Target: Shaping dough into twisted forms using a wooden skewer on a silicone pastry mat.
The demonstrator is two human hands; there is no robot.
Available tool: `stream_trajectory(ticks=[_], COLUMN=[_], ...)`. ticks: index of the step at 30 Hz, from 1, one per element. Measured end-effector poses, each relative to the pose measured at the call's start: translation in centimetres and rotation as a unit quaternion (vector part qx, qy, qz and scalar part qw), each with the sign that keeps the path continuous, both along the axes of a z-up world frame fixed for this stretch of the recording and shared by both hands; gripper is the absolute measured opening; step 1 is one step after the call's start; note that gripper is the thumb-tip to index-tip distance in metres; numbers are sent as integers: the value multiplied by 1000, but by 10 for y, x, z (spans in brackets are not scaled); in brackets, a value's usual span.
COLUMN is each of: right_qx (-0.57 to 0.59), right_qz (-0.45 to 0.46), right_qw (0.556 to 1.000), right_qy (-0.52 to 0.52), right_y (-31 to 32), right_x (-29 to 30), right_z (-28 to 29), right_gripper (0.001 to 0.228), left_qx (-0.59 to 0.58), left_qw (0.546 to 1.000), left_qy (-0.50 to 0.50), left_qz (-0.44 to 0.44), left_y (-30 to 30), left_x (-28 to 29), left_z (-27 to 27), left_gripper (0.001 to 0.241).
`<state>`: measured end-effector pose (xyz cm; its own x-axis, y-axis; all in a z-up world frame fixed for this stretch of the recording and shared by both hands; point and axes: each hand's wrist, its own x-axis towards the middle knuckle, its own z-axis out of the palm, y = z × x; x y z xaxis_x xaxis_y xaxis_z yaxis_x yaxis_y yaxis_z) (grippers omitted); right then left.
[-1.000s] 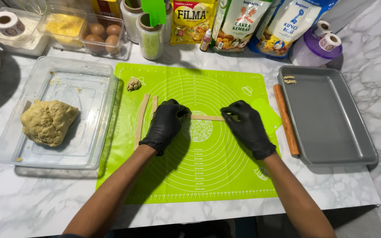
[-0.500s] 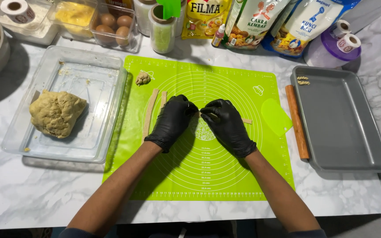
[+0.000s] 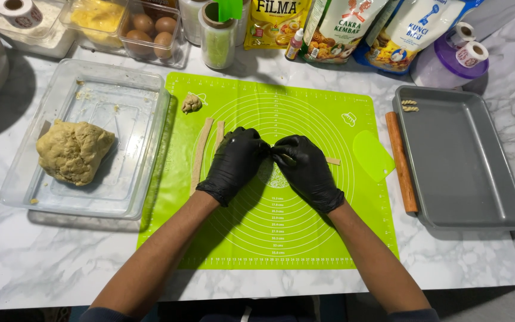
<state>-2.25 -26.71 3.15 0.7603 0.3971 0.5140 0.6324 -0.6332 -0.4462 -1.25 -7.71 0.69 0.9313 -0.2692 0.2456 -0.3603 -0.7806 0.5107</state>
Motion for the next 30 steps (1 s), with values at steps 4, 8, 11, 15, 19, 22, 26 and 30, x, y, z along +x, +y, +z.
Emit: stream_trajectory(ticks=[4, 8, 11, 15, 19, 22, 26, 30], right_qx=[-9, -4, -8, -5, -37, -29, -16, -54], right_qz=[7, 17, 23, 14, 2, 2, -16, -15], right_qw=[1000, 1000, 1000, 1000, 999, 999, 999, 998], right_qy=[-9, -6, -3, -2, 5, 24, 43, 26], right_y=[-3, -4, -4, -4, -20, -23, -24, -30], right_x=[1, -1, -2, -6, -3, 0, 0, 3], right_z=[-5, -4, 0, 12, 15, 8, 0, -10], right_gripper=[4, 6, 7, 14, 26, 18, 12, 12], left_qx=[29, 32, 50, 39, 46, 65, 71, 66], left_qw=[999, 995, 990, 989, 995, 994, 991, 992], left_qy=[-16, -93, -131, -145, -93, -90, -108, -105], left_qz=[-23, -10, -16, -10, -3, -4, -43, -36], left_y=[3, 8, 13, 13, 5, -1, -4, -16], left_x=[-1, -3, -4, -5, -6, -8, -12, -13], left_z=[-8, -25, -34, -39, -26, -17, -1, -6], left_gripper=[8, 9, 11, 14, 14, 14, 11, 22])
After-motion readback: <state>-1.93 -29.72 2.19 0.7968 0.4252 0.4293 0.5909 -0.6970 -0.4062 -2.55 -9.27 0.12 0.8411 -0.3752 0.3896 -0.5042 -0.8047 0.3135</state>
